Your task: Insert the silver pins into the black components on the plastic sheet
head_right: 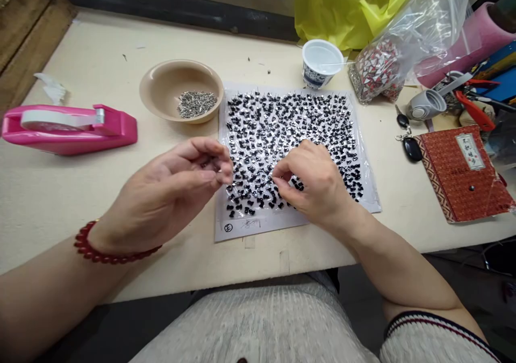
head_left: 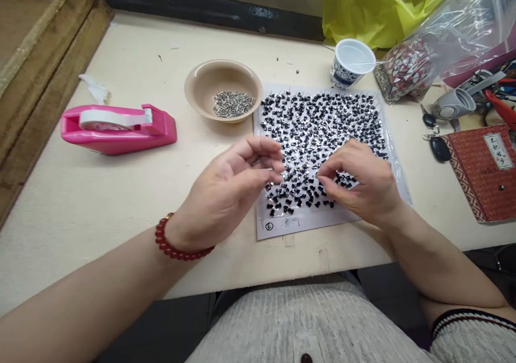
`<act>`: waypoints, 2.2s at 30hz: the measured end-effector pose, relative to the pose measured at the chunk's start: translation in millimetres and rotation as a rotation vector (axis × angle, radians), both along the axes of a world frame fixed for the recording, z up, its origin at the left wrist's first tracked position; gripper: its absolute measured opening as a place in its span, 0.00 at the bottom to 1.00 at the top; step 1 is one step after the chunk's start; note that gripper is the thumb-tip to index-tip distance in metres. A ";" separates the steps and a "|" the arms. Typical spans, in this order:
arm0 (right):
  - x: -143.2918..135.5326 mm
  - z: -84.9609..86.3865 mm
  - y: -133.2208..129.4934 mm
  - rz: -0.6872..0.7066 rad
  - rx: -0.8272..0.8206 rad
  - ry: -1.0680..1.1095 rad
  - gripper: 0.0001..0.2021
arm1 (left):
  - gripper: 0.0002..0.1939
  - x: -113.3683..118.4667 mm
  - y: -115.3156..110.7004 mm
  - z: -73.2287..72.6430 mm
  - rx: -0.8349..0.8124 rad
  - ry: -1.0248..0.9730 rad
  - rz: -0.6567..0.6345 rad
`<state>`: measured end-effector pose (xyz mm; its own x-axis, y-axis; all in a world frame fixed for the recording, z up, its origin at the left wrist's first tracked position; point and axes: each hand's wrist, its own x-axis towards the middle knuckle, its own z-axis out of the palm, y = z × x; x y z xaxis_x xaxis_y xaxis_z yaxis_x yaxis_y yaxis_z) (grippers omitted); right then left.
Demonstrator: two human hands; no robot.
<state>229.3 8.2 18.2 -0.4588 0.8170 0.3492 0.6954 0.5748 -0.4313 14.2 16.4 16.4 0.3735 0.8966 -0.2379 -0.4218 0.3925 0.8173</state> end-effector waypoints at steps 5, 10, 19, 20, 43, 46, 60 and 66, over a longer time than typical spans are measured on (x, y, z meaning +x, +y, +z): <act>1.1 -11.8 3.2 0.016 -0.021 -0.236 0.07 | 0.16 -1.6 7.6 2.8 -0.114 -0.088 0.045; -2.7 -9.2 1.9 0.030 0.003 -0.337 0.08 | 0.13 -2.5 8.0 0.4 -0.173 -0.045 0.001; -2.6 -9.6 3.5 0.058 0.047 -0.434 0.09 | 0.07 -4.5 6.4 -4.0 -0.137 -0.016 -0.044; -2.6 -10.0 3.7 0.058 0.051 -0.437 0.09 | 0.07 -4.6 6.5 -4.2 -0.133 -0.017 -0.056; 3.0 -4.7 0.7 0.030 0.104 -0.256 0.04 | 0.05 -4.0 1.8 -6.2 0.018 0.081 -0.150; -1.3 0.0 -3.7 0.069 0.077 -0.053 0.03 | 0.05 -3.7 0.0 -6.1 0.031 0.108 -0.191; -21.9 6.0 -18.8 0.203 -0.012 0.256 0.02 | 0.07 -0.9 -9.9 -7.7 -0.001 0.081 -0.350; -22.3 10.1 -19.1 0.183 -0.005 0.238 0.04 | 0.06 0.6 -11.8 -7.3 -0.022 0.063 -0.399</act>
